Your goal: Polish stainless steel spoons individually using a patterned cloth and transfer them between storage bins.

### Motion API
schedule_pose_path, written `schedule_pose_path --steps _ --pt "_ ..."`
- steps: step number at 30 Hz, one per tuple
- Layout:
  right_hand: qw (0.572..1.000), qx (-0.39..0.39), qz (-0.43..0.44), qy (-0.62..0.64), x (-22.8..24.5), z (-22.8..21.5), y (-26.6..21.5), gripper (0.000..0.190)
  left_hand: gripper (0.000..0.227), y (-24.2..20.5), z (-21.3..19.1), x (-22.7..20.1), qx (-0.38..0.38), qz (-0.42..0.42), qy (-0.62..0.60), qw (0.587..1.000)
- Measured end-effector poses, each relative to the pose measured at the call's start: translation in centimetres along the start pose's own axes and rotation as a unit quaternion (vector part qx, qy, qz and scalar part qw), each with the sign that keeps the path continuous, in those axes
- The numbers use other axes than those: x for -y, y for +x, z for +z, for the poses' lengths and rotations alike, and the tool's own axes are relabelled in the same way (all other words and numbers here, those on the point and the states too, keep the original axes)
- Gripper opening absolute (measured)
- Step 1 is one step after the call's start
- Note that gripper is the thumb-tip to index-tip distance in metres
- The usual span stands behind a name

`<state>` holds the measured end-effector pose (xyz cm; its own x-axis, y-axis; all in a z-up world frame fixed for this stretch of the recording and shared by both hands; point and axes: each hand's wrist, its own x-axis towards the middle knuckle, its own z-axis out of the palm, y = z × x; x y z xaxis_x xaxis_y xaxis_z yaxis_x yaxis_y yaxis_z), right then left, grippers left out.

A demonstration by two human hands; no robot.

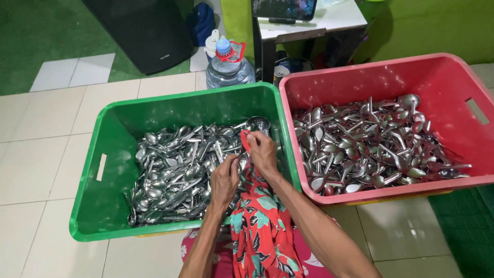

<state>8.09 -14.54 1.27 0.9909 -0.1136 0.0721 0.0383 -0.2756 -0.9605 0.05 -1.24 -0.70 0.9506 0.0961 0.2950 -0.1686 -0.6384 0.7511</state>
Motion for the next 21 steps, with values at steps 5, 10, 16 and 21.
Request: schedule_pose_path --steps 5,10,16,21 --pt "0.999 0.037 0.02 0.031 -2.3 2.0 -1.2 0.029 0.022 0.2 -0.1 -1.5 -0.054 0.061 0.116 0.99" --pt "0.996 0.057 0.044 0.044 -3.0 2.4 -1.4 0.027 0.031 0.2 -0.3 -2.2 -0.071 0.09 0.185 0.976" --pt "0.994 0.096 0.051 -0.017 -2.3 1.2 -0.3 0.025 0.043 1.0 -2.6 -5.4 0.028 -0.013 -0.017 0.999" --pt "0.969 0.23 -0.051 -0.075 3.5 -0.7 -3.5 0.026 0.036 1.7 -2.0 -1.5 -0.033 -0.153 -0.18 0.971"
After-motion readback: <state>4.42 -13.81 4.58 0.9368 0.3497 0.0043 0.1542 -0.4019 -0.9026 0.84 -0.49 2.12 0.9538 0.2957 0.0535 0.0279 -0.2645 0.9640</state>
